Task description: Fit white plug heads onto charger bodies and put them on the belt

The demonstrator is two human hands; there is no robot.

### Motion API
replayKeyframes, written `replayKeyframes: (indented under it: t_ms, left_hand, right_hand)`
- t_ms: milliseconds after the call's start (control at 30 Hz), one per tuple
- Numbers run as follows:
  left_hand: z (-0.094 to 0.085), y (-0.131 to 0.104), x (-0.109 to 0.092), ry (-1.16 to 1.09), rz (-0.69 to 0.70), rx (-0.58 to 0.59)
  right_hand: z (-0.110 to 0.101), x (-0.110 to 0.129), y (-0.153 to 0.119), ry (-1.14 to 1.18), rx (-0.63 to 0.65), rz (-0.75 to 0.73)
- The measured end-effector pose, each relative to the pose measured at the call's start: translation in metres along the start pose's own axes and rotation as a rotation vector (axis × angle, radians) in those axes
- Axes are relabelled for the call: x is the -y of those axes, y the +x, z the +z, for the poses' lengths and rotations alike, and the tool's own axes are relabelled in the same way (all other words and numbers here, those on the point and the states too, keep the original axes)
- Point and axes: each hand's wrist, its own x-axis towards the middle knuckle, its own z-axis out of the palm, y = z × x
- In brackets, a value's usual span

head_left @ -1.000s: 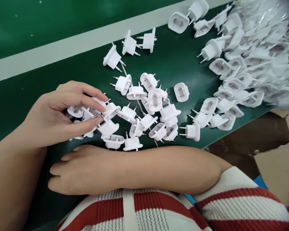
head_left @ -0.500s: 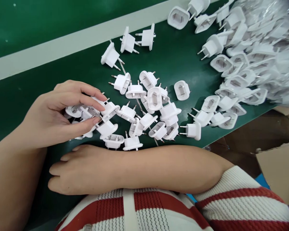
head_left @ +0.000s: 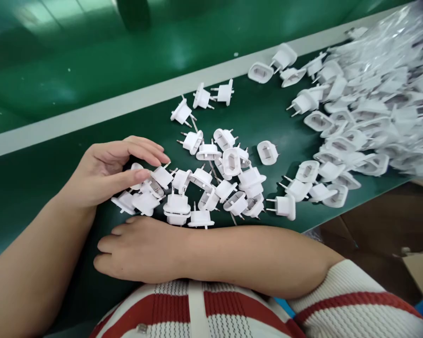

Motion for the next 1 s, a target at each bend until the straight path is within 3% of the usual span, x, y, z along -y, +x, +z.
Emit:
replayKeyframes:
  t_ms: [167,200,267,333,400,533,600,667,767,1000]
  left_hand:
    - [0.005,0.019,-0.006,0.114,-0.328,-0.284]
    - [0.007,0.027,-0.008,0.194,-0.345,-0.308]
    - [0.01,0.048,-0.014,0.369,-0.252,-0.318]
    - [0.014,0.077,-0.017,0.522,-0.085,-0.272]
    - [0.02,0.109,-0.015,0.633,0.031,-0.149]
    - [0.036,0.164,-0.003,0.743,0.052,0.187]
    - [0.044,0.176,0.002,0.74,0.069,0.238]
    - [0.049,0.174,0.005,0.722,0.092,0.203]
    - [0.05,0.153,0.003,0.654,0.049,0.138]
    - [0.029,0.094,-0.018,0.07,-0.352,-0.001]
  right_hand:
    - [0.001,0.001,0.003,0.037,0.056,-0.007]
    - [0.002,0.0,0.004,0.047,0.045,-0.014]
    - [0.005,-0.001,0.005,0.053,0.019,-0.03]
    - [0.007,-0.003,0.005,0.046,0.006,-0.042]
    - [0.007,-0.003,0.005,0.016,0.01,-0.041]
    - [-0.002,-0.002,0.004,-0.046,0.048,-0.044]
    - [-0.007,-0.002,0.002,-0.057,0.063,-0.054]
    - [-0.012,-0.002,0.001,-0.06,0.068,-0.063]
    - [-0.012,-0.004,0.001,-0.03,0.076,-0.074]
    - [0.005,-0.003,0.006,0.048,0.014,-0.024]
